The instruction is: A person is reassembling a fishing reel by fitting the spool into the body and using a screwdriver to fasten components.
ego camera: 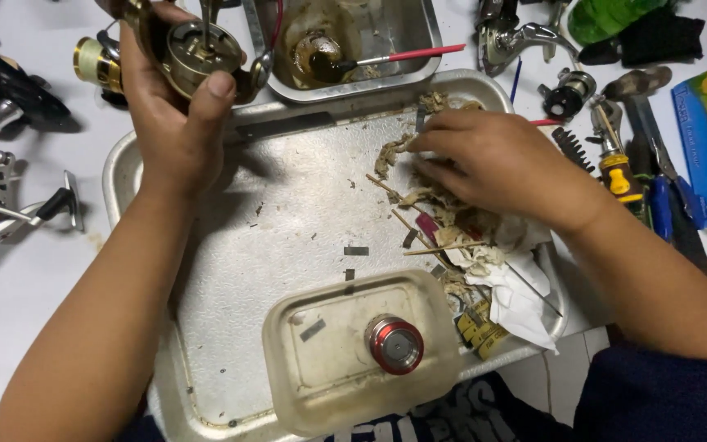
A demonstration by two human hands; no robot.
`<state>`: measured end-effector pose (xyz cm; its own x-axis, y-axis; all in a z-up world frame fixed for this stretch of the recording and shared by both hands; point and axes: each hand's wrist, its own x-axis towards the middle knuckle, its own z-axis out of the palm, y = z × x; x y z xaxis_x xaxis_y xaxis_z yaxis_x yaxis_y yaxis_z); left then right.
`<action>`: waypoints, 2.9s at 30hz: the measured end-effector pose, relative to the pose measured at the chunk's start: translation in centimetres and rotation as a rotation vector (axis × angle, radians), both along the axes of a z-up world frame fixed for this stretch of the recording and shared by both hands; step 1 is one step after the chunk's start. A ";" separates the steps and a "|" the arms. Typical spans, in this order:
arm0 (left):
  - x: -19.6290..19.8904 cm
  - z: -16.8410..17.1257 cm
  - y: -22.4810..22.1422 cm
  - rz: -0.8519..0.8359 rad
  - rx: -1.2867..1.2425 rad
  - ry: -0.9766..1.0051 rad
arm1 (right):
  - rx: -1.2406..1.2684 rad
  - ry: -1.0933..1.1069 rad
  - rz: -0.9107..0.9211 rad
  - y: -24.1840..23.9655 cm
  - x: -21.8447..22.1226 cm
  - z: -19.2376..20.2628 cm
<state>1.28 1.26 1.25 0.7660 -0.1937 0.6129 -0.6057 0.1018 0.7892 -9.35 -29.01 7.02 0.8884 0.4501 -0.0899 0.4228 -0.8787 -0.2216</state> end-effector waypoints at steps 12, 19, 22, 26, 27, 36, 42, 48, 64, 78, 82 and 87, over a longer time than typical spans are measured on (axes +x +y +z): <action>-0.4 0.1 -0.3 -0.035 0.027 0.031 | -0.132 -0.088 0.078 -1.0 -2.2 -1.3; -0.8 0.7 -0.3 -0.078 0.101 0.003 | 0.045 -0.192 0.130 -1.0 -7.4 1.9; -1.1 0.8 -0.3 -0.092 0.134 -0.011 | 0.239 -0.182 0.323 2.0 -9.8 2.6; -1.2 1.2 -0.4 -0.119 0.172 -0.022 | 0.323 0.013 0.553 4.8 -10.7 1.6; -1.4 1.3 -0.5 -0.117 0.170 -0.031 | 0.319 0.005 0.557 4.9 -10.8 1.4; -1.9 1.5 -0.6 -0.160 0.250 0.078 | 0.576 0.071 0.567 4.2 -8.8 1.6; -3.0 2.5 -1.3 -0.141 0.279 0.087 | 1.220 0.045 0.069 -0.1 -4.8 -0.4; -3.9 2.0 -3.2 0.038 0.163 -0.055 | 1.811 0.042 -0.366 1.2 -0.8 -1.4; -4.7 0.6 -4.1 0.011 0.231 -0.190 | 1.583 -0.017 -0.351 3.1 -0.6 -3.0; -4.4 -0.1 -4.1 -0.028 0.236 -0.204 | 1.461 -0.119 -0.194 2.1 -0.5 -4.4; -4.1 0.4 -3.6 -0.133 0.388 -0.116 | 1.263 -0.123 -0.145 1.2 -0.9 -3.8; -3.9 1.6 -2.8 -0.287 0.428 0.046 | 1.094 -0.142 -0.020 1.0 -0.3 -2.9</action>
<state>-2.58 -1.50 2.86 0.6697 -0.6259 0.3998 -0.5643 -0.0788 0.8218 -9.65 -28.01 4.09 0.8671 0.2099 0.4518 0.4940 -0.2443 -0.8345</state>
